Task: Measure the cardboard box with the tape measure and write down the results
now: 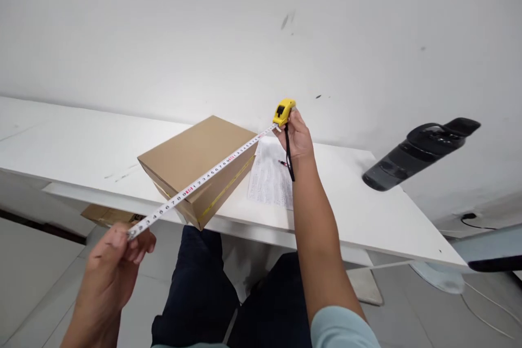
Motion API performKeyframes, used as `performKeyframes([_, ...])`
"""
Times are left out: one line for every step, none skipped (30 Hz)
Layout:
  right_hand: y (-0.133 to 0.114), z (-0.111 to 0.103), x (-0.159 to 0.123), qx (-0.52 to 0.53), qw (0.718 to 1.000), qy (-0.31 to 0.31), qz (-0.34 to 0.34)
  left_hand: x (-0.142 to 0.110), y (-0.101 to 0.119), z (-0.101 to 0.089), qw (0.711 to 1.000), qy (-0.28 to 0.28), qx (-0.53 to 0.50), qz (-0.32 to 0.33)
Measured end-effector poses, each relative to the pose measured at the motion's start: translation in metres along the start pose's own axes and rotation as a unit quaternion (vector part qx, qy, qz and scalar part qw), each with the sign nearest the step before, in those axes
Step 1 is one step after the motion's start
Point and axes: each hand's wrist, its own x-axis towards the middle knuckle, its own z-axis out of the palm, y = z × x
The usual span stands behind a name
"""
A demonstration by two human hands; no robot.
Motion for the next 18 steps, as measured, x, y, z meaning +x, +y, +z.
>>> performKeyframes([0.011, -0.001, 0.011, 0.009, 1.0, 0.004, 0.024, 0.004, -0.002, 0.003, 1.0, 0.0, 0.006, -0.011])
performKeyframes([0.021, 0.001, 0.019, 0.016, 0.999, 0.006, 0.042, 0.006, -0.005, 0.007, 1.0, -0.002, 0.011, -0.023])
performKeyframes([0.032, 0.005, 0.023, 0.019, 0.998, 0.005, 0.053, 0.009, -0.009, 0.012, 0.999, -0.003, 0.016, -0.036])
performKeyframes([0.041, 0.01, 0.024, 0.021, 0.998, 0.002, 0.058, 0.011, -0.014, 0.017, 0.999, -0.004, 0.018, -0.048])
performKeyframes([0.049, 0.015, 0.024, 0.023, 0.998, -0.005, 0.058, 0.013, -0.019, 0.023, 0.998, -0.004, 0.019, -0.06])
performKeyframes([0.056, 0.02, 0.021, 0.025, 0.998, -0.012, 0.056, 0.015, -0.022, 0.028, 0.997, -0.005, 0.019, -0.069])
performKeyframes([0.062, 0.025, 0.019, 0.029, 0.998, -0.018, 0.056, 0.018, -0.025, 0.033, 0.997, -0.009, 0.019, -0.079])
performKeyframes([0.067, 0.028, 0.015, 0.033, 0.998, -0.023, 0.056, 0.02, -0.025, 0.037, 0.996, -0.013, 0.023, -0.089])
performKeyframes([0.07, 0.03, 0.013, 0.036, 0.997, -0.026, 0.057, 0.023, -0.025, 0.039, 0.995, -0.017, 0.032, -0.098])
performKeyframes([0.072, 0.031, 0.01, 0.039, 0.997, -0.029, 0.059, 0.026, -0.024, 0.041, 0.993, -0.019, 0.046, -0.104])
performKeyframes([0.073, 0.031, 0.009, 0.041, 0.997, -0.029, 0.062, 0.028, -0.021, 0.042, 0.992, -0.021, 0.067, -0.108])
performKeyframes([0.074, 0.03, 0.007, 0.044, 0.997, -0.028, 0.064, 0.03, -0.019, 0.042, 0.99, -0.023, 0.092, -0.109])
performKeyframes([0.074, 0.029, 0.006, 0.049, 0.996, -0.026, 0.066, 0.032, -0.016, 0.042, 0.987, -0.027, 0.119, -0.106])
performKeyframes([0.073, 0.028, 0.006, 0.055, 0.996, -0.023, 0.067, 0.034, -0.013, 0.042, 0.984, -0.032, 0.145, -0.102])
performKeyframes([0.073, 0.028, 0.005, 0.063, 0.995, -0.021, 0.069, 0.035, -0.011, 0.041, 0.98, -0.037, 0.168, -0.098])
performKeyframes([0.072, 0.027, 0.005, 0.072, 0.995, -0.019, 0.071, 0.036, -0.008, 0.041, 0.977, -0.044, 0.188, -0.093])
performKeyframes([0.07, 0.027, 0.004, 0.081, 0.994, -0.016, 0.073, 0.037, -0.005, 0.041, 0.974, -0.05, 0.204, -0.087])
performKeyframes([0.068, 0.027, 0.004, 0.09, 0.993, -0.014, 0.074, 0.039, -0.002, 0.041, 0.971, -0.055, 0.22, -0.082])
